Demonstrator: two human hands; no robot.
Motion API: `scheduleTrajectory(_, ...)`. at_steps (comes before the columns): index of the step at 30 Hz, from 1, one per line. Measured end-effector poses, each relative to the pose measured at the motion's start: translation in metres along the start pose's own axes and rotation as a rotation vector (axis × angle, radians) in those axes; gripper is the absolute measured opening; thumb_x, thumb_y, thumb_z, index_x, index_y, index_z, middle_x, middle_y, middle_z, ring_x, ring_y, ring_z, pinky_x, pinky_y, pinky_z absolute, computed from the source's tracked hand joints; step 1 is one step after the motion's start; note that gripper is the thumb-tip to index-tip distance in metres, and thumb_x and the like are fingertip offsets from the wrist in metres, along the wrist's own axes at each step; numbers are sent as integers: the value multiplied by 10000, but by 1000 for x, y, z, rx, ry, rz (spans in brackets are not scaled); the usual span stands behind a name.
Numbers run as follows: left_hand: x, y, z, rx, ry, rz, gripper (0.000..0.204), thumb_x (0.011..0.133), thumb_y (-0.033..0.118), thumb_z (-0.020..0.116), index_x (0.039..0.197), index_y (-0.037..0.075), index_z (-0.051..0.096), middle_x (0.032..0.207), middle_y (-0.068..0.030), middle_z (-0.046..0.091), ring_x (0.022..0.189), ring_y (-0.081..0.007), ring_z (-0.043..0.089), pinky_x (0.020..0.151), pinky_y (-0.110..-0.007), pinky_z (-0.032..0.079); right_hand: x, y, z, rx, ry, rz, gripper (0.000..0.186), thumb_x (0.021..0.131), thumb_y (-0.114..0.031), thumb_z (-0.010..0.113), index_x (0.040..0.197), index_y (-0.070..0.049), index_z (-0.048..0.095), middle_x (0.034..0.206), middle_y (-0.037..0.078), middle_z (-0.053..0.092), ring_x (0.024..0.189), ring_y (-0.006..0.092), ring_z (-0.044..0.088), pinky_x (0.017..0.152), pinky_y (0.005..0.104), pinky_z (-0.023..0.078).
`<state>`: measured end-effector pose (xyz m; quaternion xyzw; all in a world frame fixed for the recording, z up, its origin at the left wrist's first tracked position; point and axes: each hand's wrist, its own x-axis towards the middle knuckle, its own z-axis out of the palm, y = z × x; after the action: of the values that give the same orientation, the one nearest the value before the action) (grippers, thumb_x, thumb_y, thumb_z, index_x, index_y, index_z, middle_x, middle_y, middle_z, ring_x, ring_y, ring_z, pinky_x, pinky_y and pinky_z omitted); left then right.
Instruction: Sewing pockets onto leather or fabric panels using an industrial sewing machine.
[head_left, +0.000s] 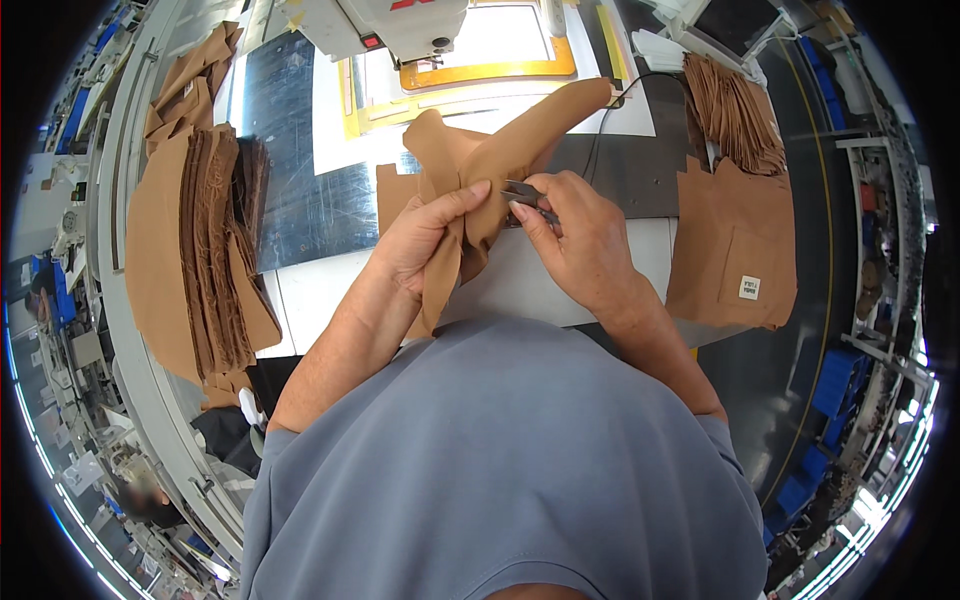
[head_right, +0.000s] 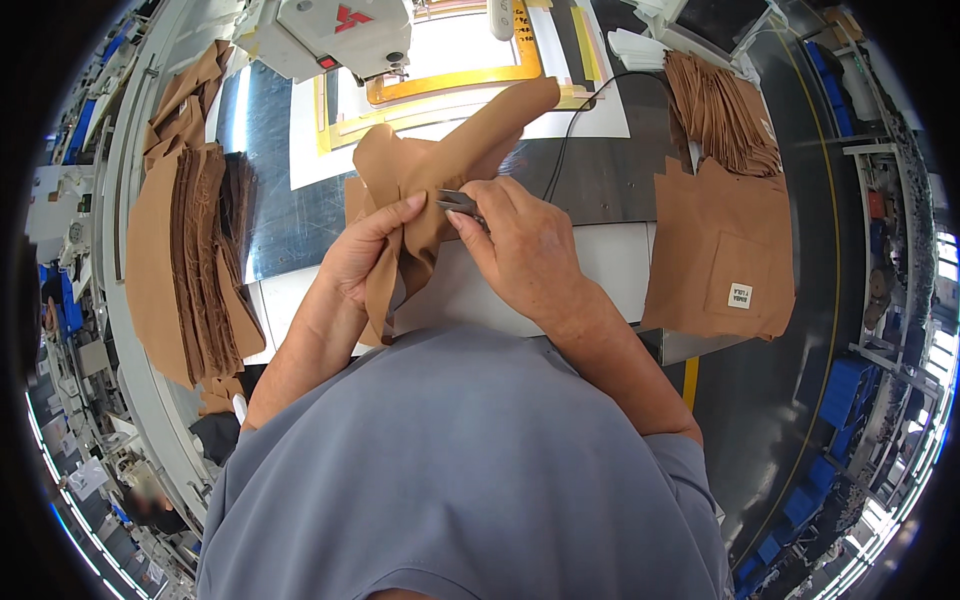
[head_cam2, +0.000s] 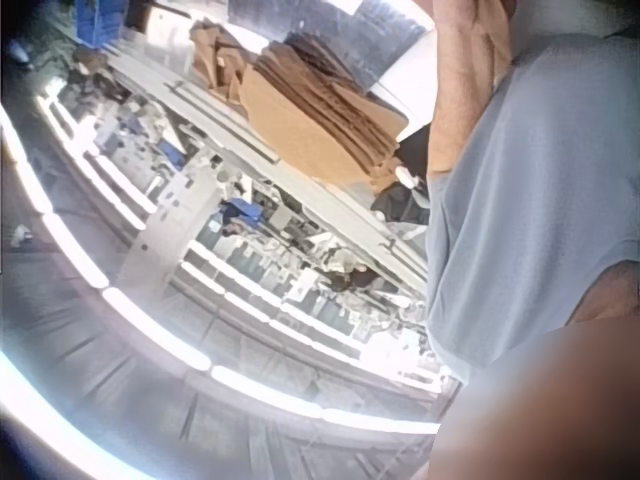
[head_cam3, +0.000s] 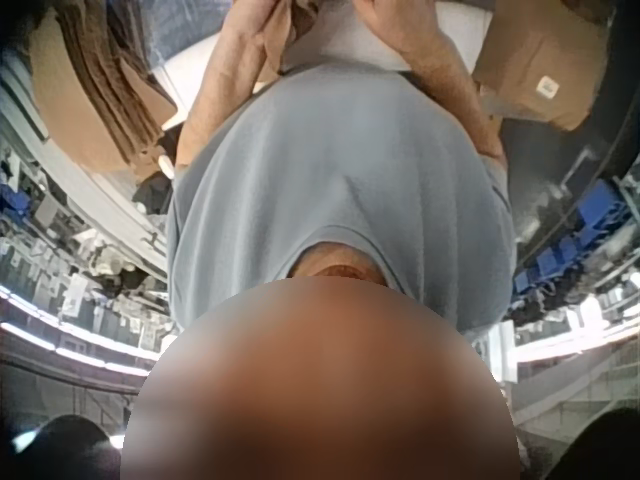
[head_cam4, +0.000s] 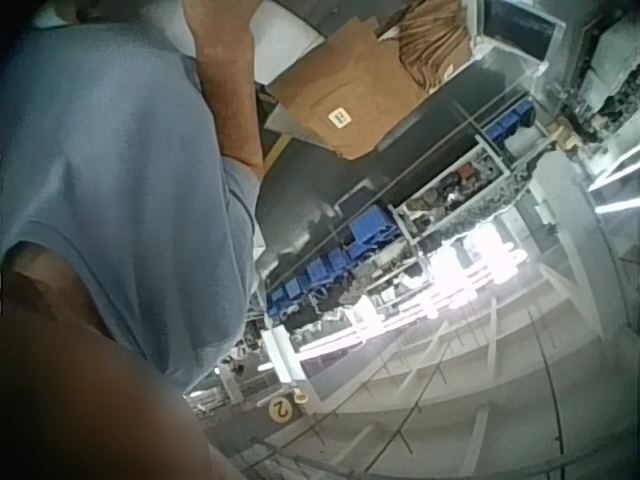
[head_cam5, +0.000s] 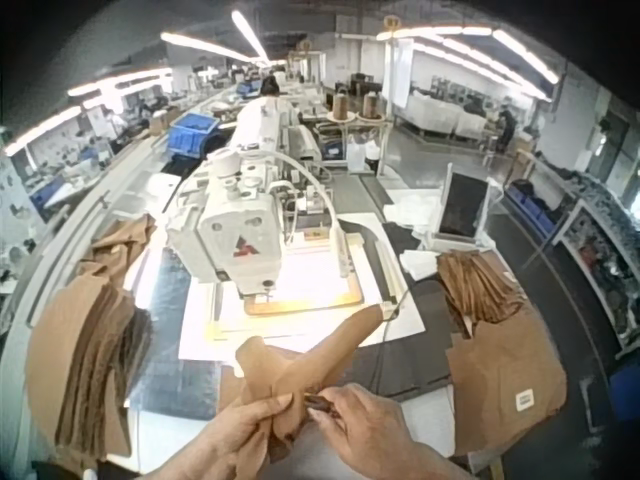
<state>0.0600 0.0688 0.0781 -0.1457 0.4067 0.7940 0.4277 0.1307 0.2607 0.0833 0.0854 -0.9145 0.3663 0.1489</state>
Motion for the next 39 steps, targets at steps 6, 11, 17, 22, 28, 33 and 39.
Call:
scheduleTrajectory(6, -7, 2, 16, -92, 55, 33, 410, 944, 139, 739, 1296, 9, 573, 1117, -136, 702, 944, -206, 727, 731, -307, 608, 2, 2, -8, -19, 81, 8, 238, 924, -153, 729, 1079, -4, 627, 870, 117, 632, 681, 274, 656, 578, 379, 514)
scheduleTrajectory(11, -6, 4, 13, -20, 21, 63, 400, 957, 155, 731, 1302, 23, 578, 1129, -121, 696, 937, -188, 715, 744, -306, 597, 3, 2, -11, -102, 100, -35, 247, 917, -160, 737, 1077, -7, 627, 865, 108, 627, 662, 266, 647, 566, 372, 505)
scheduleTrajectory(17, -6, 4, 16, -29, 15, 92, 515, 959, 120, 722, 1412, 38, 489, 1226, -123, 663, 1061, -202, 691, 883, -337, 583, 7, -3, -15, -103, 71, -53, 253, 912, -163, 741, 1084, -16, 626, 852, 99, 613, 651, 252, 640, 559, 366, 502)
scheduleTrajectory(22, -7, 2, 22, 19, 37, 149, 353, 964, 178, 734, 1263, 32, 615, 1090, -93, 699, 925, -162, 697, 731, -286, 573, 9, 0, -14, -138, 83, -67, 264, 907, -170, 746, 1087, -18, 626, 852, 92, 610, 647, 245, 638, 554, 361, 503)
scheduleTrajectory(28, -10, 3, 30, 62, 60, 167, 324, 968, 187, 731, 1235, 34, 630, 1083, -99, 709, 883, -155, 693, 669, -274, 559, 9, -1, -15, -182, 67, -66, 278, 898, -180, 753, 1089, -21, 628, 855, 84, 610, 647, 236, 641, 544, 353, 503)
scheduleTrajectory(33, -8, 3, 23, 96, 66, 147, 318, 960, 169, 738, 1229, 42, 626, 1066, -89, 709, 873, -152, 693, 649, -291, 552, 10, -3, -17, -198, 63, -64, 285, 894, -180, 755, 1093, -19, 629, 855, 77, 609, 649, 224, 644, 540, 343, 503)
scheduleTrajectory(39, -8, -3, 26, 181, 94, 209, 306, 962, 205, 738, 1193, 26, 647, 973, -99, 713, 719, -129, 666, 464, -255, 474, 9, -2, -16, -236, 81, -96, 283, 888, -176, 759, 1091, -24, 633, 843, 68, 597, 640, 206, 632, 544, 326, 502)
